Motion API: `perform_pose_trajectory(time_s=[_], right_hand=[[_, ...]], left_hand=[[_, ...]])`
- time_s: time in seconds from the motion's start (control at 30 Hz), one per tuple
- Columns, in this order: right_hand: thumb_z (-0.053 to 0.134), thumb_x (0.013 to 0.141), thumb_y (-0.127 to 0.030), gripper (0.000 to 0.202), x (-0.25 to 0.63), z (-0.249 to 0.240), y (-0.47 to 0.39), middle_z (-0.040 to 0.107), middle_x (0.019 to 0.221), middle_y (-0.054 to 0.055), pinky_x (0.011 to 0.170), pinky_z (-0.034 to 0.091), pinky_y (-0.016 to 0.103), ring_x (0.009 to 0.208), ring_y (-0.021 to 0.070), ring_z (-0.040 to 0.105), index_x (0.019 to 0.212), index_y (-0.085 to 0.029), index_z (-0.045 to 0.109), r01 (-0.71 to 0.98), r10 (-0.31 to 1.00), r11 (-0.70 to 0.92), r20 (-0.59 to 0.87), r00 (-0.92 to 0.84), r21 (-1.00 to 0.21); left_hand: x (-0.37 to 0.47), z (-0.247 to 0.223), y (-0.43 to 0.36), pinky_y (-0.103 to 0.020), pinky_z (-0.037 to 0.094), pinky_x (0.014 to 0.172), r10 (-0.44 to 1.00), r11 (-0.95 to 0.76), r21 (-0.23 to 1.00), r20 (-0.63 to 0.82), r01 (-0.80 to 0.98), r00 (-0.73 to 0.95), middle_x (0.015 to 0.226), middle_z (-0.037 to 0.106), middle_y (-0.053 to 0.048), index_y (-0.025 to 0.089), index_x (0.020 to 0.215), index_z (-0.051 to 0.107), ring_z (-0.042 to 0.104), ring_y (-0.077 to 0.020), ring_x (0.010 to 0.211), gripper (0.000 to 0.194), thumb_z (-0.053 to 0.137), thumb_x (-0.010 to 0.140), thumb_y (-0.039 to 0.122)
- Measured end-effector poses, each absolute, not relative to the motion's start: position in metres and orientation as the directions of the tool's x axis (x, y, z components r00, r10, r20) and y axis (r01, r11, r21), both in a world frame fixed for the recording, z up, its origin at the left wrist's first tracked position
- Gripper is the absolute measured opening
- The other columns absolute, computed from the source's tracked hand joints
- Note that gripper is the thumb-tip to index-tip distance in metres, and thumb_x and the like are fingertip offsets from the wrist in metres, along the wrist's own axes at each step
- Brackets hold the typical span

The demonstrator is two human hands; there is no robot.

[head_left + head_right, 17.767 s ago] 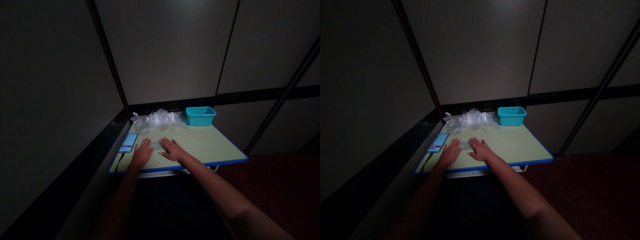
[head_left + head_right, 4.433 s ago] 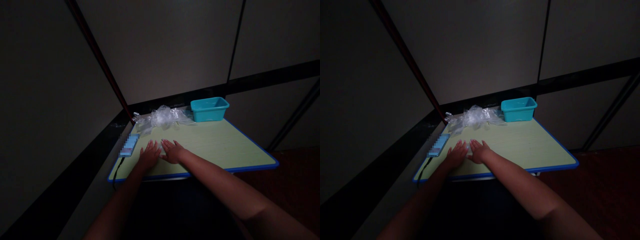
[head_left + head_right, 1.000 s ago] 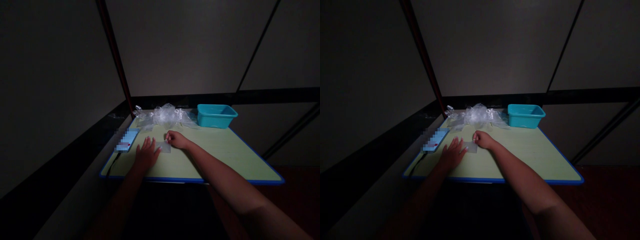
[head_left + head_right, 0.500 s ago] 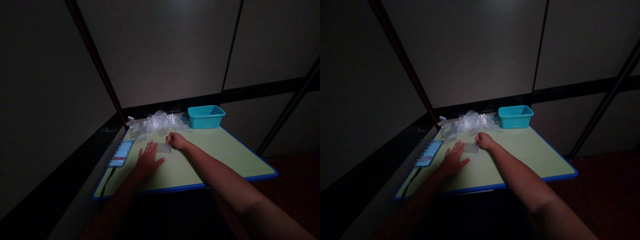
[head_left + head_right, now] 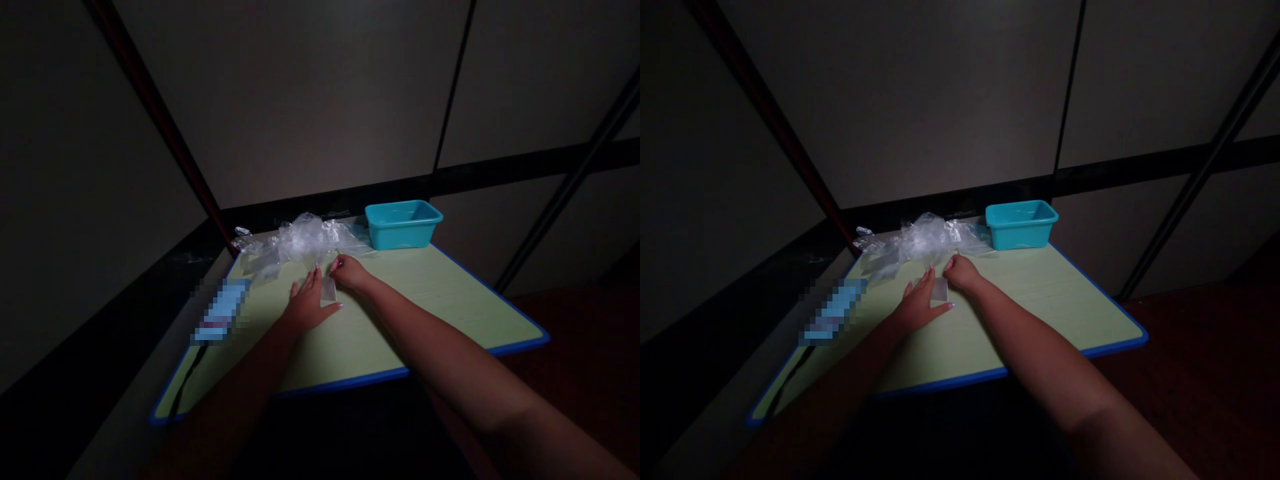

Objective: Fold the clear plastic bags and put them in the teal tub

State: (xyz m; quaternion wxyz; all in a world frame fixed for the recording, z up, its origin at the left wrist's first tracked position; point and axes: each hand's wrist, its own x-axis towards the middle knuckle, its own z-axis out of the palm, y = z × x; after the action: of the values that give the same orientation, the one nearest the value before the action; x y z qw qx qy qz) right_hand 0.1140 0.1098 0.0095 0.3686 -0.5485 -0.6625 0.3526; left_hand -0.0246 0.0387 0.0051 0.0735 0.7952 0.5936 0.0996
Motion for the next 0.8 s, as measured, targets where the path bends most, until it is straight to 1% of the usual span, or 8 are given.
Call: perform_pose_trajectory(time_s=[0.23,0.3,0.37,0.43,0.53,0.63,0.7,0.8], right_hand=[[0.055,0.064,-0.007,0.016,0.111,0.026,0.097,0.046,0.044,-0.006,0.038,0.032,0.017,0.040,0.0079,0.044,0.066,-0.019,0.045,0.203,0.993,-0.054,-0.073,-0.088,-0.978],[0.054,0.068,-0.007,0.016,0.111,0.029,0.094,0.045,0.041,-0.006,0.036,0.032,0.016,0.038,0.0087,0.046,0.069,-0.019,0.043,0.134,0.985,-0.113,-0.129,-0.113,-0.984],[0.053,0.071,-0.007,0.016,0.111,0.032,0.091,0.047,0.042,-0.005,0.036,0.035,0.017,0.038,0.0100,0.049,0.070,-0.019,0.043,0.106,0.974,-0.157,-0.172,-0.146,-0.982],[0.053,0.073,-0.007,0.016,0.112,0.033,0.090,0.051,0.045,-0.003,0.037,0.038,0.019,0.040,0.0109,0.051,0.072,-0.019,0.043,0.098,0.966,-0.178,-0.193,-0.174,-0.979],[0.052,0.079,-0.010,0.012,0.115,0.034,0.092,0.052,0.048,-0.002,0.037,0.040,0.019,0.042,0.0116,0.054,0.077,-0.018,0.044,0.088,0.958,-0.194,-0.208,-0.196,-0.977],[0.049,0.083,-0.014,0.007,0.120,0.035,0.096,0.051,0.053,-0.003,0.037,0.042,0.019,0.042,0.0108,0.054,0.082,-0.019,0.045,0.071,0.963,-0.202,-0.212,-0.166,-0.977],[0.048,0.083,-0.012,0.007,0.123,0.036,0.098,0.054,0.063,-0.001,0.039,0.044,0.020,0.044,0.0098,0.055,0.084,-0.018,0.045,0.048,0.964,-0.201,-0.206,-0.171,-0.978],[0.049,0.082,-0.010,0.009,0.126,0.036,0.098,0.060,0.083,0.004,0.041,0.047,0.021,0.049,0.0088,0.058,0.088,-0.017,0.047,0.022,0.942,-0.202,-0.201,-0.270,-0.979]], left_hand=[[-0.022,0.003,0.039,-0.052,0.011,0.111,0.943,-0.328,0.256,0.146,0.910,0.299,0.153,0.011,-0.016,0.012,0.147,0.000,0.013,-0.0266,0.141,0.093,0.050,0.081,0.055],[-0.023,0.002,0.041,-0.049,0.015,0.111,0.939,-0.336,0.276,0.169,0.900,0.299,0.152,0.015,-0.015,0.013,0.147,0.003,0.015,-0.0246,0.140,0.084,0.048,0.084,0.047],[-0.024,0.002,0.044,-0.046,0.019,0.111,0.938,-0.339,0.304,0.185,0.890,0.294,0.151,0.022,-0.013,0.014,0.147,0.012,0.019,-0.0220,0.140,0.069,0.042,0.088,0.034],[-0.026,0.001,0.046,-0.042,0.022,0.111,0.939,-0.339,0.340,0.179,0.877,0.294,0.148,0.029,-0.010,0.015,0.144,0.025,0.023,-0.0197,0.138,0.056,0.036,0.090,0.024],[-0.028,0.002,0.048,-0.040,0.022,0.112,0.946,-0.323,0.406,0.147,0.855,0.288,0.145,0.036,-0.006,0.018,0.139,0.037,0.030,-0.0165,0.135,0.048,0.030,0.091,0.019],[-0.029,0.003,0.049,-0.035,0.023,0.112,0.951,-0.308,0.484,0.139,0.819,0.275,0.141,0.042,-0.007,0.015,0.136,0.044,0.035,-0.0157,0.133,0.046,0.031,0.092,0.020],[-0.030,0.004,0.049,-0.032,0.027,0.110,0.951,-0.308,0.547,0.153,0.778,0.270,0.137,0.048,-0.008,0.012,0.131,0.049,0.042,-0.0170,0.129,0.044,0.032,0.092,0.021],[-0.032,0.006,0.049,-0.032,0.036,0.104,0.963,-0.269,0.658,0.168,0.703,0.212,0.122,0.062,-0.008,0.010,0.120,0.058,0.055,-0.0201,0.116,0.042,0.031,0.093,0.027]])
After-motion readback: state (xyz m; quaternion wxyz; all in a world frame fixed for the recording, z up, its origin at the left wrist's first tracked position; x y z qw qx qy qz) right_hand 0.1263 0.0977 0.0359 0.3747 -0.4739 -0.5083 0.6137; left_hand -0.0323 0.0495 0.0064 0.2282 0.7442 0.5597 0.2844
